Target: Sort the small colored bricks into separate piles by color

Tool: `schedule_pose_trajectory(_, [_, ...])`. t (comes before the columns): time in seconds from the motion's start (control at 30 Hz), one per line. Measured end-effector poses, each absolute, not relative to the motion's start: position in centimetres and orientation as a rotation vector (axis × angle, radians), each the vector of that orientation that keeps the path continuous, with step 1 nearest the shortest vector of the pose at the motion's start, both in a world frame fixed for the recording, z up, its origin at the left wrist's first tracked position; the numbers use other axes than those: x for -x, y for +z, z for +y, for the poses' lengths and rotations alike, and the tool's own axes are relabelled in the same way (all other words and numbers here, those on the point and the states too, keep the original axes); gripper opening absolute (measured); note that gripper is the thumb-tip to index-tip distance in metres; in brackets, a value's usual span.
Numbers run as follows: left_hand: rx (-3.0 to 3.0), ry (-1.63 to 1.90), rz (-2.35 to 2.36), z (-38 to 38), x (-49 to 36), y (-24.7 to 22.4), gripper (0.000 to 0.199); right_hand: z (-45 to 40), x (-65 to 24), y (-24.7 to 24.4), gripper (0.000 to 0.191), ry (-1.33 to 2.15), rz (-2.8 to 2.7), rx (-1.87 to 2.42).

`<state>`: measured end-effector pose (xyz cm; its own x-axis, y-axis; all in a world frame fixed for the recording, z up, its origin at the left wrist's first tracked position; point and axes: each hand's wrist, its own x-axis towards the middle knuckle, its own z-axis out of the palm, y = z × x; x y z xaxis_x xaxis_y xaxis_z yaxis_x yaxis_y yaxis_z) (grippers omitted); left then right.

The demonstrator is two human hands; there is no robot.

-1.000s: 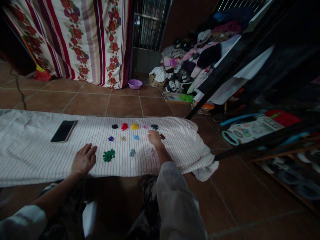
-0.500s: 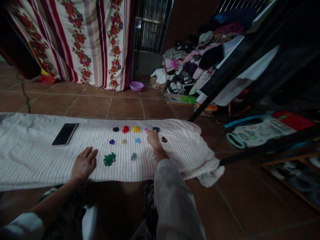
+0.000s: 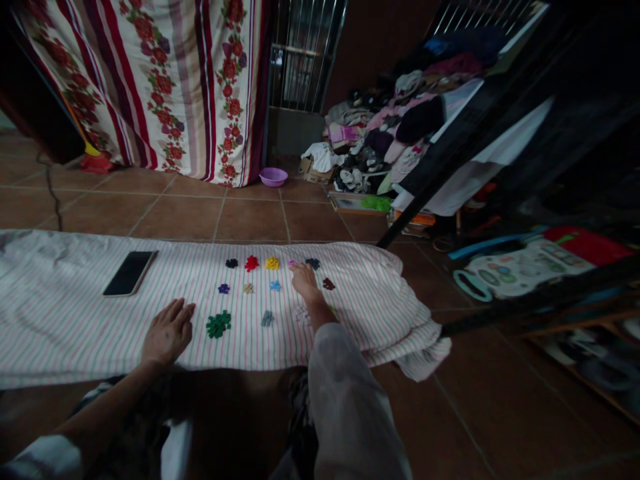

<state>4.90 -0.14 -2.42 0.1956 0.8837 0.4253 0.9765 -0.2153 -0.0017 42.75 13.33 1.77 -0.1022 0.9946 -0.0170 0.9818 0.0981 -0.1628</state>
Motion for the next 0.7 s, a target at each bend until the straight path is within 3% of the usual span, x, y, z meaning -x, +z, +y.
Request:
schedule_pose_trajectory(0.4, [2.206,-0.517,-1.771,-0.3,-5.0,-2.2,0.042,10.7,-45.8,0.1,0.044,0.065,-1.786,1.878])
schedule_pose_trajectory(0.7, [2.205,-0.513,-1.797,-0.6,-5.0,-2.0,0.04,6.7,-49.0,1.4,0.04,0.244,-1.666,2.14])
